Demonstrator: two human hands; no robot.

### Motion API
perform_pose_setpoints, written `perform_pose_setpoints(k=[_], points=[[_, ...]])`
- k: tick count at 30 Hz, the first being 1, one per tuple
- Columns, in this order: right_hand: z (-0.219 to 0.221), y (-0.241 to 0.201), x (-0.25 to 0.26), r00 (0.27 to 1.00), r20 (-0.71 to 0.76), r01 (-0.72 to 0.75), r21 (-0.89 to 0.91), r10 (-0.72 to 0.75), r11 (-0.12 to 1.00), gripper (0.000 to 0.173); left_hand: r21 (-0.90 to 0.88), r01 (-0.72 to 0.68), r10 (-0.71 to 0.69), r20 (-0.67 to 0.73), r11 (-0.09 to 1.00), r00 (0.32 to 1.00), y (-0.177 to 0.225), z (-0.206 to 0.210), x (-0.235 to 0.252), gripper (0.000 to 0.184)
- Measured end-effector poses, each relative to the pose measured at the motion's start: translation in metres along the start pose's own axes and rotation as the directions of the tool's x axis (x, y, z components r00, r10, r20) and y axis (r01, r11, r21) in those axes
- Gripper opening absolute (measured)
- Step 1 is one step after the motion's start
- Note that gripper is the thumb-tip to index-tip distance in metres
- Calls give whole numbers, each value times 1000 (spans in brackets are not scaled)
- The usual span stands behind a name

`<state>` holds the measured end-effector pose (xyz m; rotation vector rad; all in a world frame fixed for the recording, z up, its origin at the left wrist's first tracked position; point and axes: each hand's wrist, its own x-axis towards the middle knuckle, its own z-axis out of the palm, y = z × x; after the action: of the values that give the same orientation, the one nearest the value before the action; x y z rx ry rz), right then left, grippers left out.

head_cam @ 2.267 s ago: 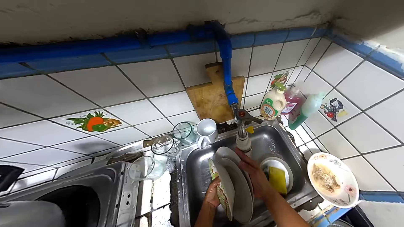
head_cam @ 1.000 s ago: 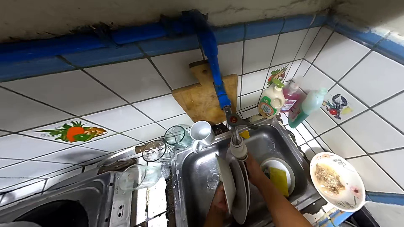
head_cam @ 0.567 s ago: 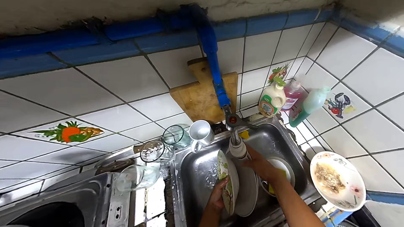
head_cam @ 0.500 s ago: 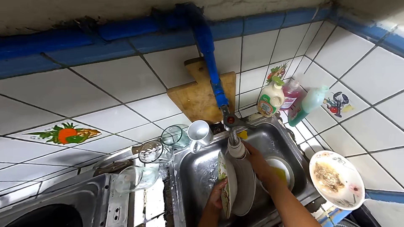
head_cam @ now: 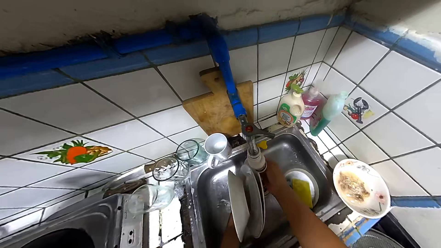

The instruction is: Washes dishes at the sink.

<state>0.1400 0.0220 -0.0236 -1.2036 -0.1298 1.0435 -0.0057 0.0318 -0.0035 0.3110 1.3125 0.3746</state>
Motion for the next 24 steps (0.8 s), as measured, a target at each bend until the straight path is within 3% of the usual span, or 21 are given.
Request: perform_pose_setpoints(k=[2,3,4,6,7,10,11,13,15,19,24], points=[[-5,-11,-10,1000,-15,-18,-79,17,997,29,-89,-79,97,212,993,972,-26,-35,56,36],[-8,-18,-15,1000,-17,2,-192,-6,981,33,-145,-179,218,330,973,918,-47,-55,93,34],[-9,-30,-22,998,-7,59,-344,-65,937,37,-164,-204,252,372,965,893,-54,-63,111,33],[-6,-65,-39,962,79,251,-638,-263,728,44,-145,-175,219,394,974,893,-48,-71,118,31],[-2,-82,-47,922,132,347,-700,-365,624,47,-127,-158,196,390,979,900,-44,-75,119,28],[21,-115,-70,770,240,547,-725,-591,419,35,-74,-153,170,368,985,914,-39,-87,119,19],[29,-118,-76,716,258,582,-734,-649,350,29,-59,-149,160,352,987,922,-38,-91,117,18],[46,-117,-91,675,265,564,-787,-689,249,24,-48,-133,142,359,990,923,-38,-97,112,18],[55,-109,-103,706,272,534,-811,-654,239,28,-16,-129,125,381,992,916,-37,-101,104,20],[39,-89,-118,844,216,429,-821,-490,377,36,-27,-137,137,359,990,923,-40,-105,87,22],[29,-35,-134,978,54,84,-986,-200,142,36,-115,-142,176,387,983,905,-45,-111,75,21]])
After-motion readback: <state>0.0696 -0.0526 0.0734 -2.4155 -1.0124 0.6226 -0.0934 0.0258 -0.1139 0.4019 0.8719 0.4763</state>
